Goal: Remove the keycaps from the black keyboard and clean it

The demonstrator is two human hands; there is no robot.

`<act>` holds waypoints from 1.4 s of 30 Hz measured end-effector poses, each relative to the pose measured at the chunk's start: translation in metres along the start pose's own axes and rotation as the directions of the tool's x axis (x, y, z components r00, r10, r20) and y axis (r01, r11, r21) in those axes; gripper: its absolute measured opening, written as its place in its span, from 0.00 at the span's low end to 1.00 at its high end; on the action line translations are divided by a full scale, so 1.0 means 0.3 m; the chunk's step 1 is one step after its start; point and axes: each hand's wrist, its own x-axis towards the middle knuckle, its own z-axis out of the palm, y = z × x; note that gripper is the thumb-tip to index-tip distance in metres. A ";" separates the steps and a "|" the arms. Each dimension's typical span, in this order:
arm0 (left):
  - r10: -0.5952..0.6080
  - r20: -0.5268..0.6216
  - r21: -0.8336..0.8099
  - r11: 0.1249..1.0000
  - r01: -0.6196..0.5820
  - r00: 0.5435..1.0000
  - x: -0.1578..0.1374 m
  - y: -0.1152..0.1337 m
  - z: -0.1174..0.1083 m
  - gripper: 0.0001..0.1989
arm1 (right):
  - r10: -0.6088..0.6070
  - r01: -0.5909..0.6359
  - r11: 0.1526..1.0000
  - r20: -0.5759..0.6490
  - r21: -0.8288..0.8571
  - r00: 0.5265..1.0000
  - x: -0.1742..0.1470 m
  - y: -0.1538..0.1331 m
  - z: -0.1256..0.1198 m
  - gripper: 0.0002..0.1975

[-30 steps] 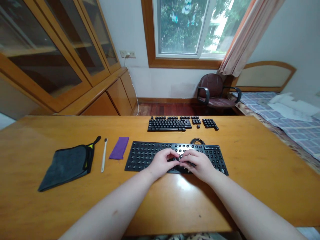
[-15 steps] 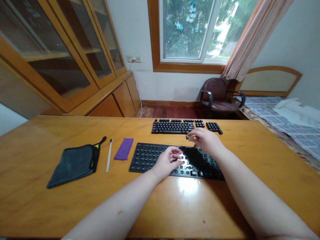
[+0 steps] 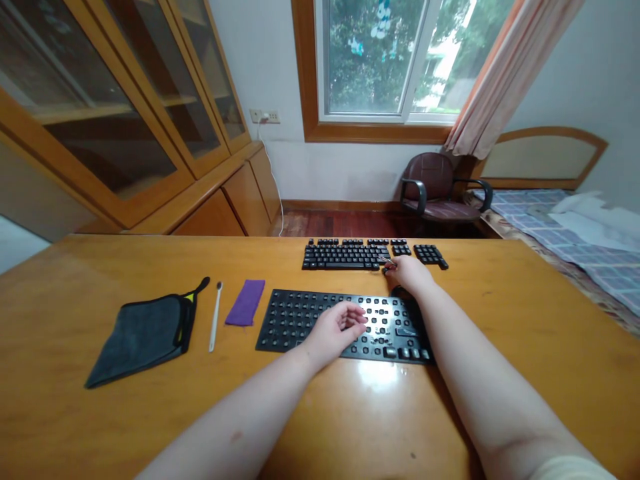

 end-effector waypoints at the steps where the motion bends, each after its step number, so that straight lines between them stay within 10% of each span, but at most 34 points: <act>1: -0.001 0.004 0.004 1.000 0.001 1.000 0.000 -0.001 -0.001 0.12 | 0.001 -0.001 1.000 -0.006 0.000 1.000 0.001 0.001 -0.002 0.12; 42: 0.044 0.042 0.109 0.993 -0.048 0.998 0.000 0.002 -0.001 0.09 | -0.044 0.046 0.999 -0.112 0.018 0.993 -0.003 -0.026 -0.010 0.09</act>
